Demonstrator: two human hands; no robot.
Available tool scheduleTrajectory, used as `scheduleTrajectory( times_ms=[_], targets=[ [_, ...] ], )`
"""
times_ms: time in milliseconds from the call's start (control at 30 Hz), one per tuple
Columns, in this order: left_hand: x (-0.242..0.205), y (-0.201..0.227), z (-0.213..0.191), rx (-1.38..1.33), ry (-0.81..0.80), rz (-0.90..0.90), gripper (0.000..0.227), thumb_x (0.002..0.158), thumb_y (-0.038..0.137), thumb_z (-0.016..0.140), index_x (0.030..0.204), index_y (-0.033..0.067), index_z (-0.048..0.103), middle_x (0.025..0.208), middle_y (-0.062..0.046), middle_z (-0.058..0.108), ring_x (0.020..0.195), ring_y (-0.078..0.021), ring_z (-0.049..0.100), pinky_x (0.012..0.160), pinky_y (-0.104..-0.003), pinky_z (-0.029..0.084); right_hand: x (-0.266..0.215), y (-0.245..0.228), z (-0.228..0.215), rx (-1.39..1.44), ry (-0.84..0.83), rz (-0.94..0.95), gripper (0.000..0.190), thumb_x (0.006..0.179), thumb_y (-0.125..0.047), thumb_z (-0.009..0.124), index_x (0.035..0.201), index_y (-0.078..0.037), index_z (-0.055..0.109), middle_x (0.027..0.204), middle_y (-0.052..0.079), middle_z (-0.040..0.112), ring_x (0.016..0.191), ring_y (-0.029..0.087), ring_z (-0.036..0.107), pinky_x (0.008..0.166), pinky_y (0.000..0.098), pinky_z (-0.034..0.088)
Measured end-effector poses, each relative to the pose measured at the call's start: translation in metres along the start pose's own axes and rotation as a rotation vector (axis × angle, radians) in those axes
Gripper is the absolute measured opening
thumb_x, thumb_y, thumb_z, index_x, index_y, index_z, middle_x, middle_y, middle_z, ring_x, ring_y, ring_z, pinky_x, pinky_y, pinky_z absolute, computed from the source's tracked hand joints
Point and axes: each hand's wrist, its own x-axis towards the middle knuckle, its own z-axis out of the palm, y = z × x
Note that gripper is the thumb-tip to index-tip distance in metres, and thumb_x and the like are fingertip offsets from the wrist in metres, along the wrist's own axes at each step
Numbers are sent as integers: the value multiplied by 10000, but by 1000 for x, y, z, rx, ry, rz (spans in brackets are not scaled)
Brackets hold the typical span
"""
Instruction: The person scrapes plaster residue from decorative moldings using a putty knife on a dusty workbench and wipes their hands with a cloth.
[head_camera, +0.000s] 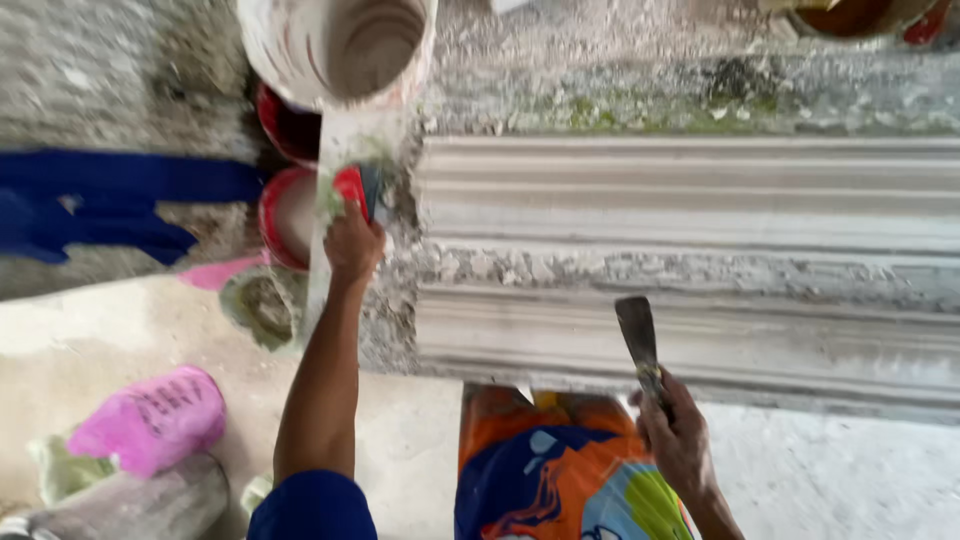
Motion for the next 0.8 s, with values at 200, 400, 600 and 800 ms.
scheduleTrajectory(
  times_ms=[200, 400, 600, 800],
  targets=[
    [14, -13, -9, -277, -3, -156, 361, 770, 4, 567, 1121, -42, 635, 1043, -309, 696, 986, -506, 686, 852, -559, 542, 19, 13, 7, 158, 31, -6, 509, 925, -23, 520, 1433, 8, 529, 859, 165, 703, 411, 171, 509, 328, 302, 434],
    [-37, 27, -22, -317, 30, 518, 654, 963, -75, 466, 1593, 28, 323, 1069, -183, 509, 819, -298, 528, 624, -437, 447, 5, 29, 0, 270, 152, 58, 528, 945, -45, 532, 1471, -13, 509, 869, 182, 729, 440, 181, 504, 372, 304, 422],
    [64, 225, -31, -213, 228, 1159, 853, 906, -230, 600, 1635, 102, 307, 1012, -168, 510, 842, -325, 526, 726, -432, 442, 4, 31, 1, 233, 186, 95, 526, 935, -71, 539, 1460, -60, 527, 890, 137, 737, 480, 165, 540, 372, 303, 469],
    [140, 371, -30, 120, 437, 969, 719, 834, 200, 856, 1413, 328, 448, 1121, -71, 569, 987, -269, 566, 850, -480, 516, -11, 47, 1, 301, 279, 143, 571, 922, -66, 533, 1492, -57, 495, 886, 177, 722, 464, 184, 535, 349, 308, 444]
  ],
)
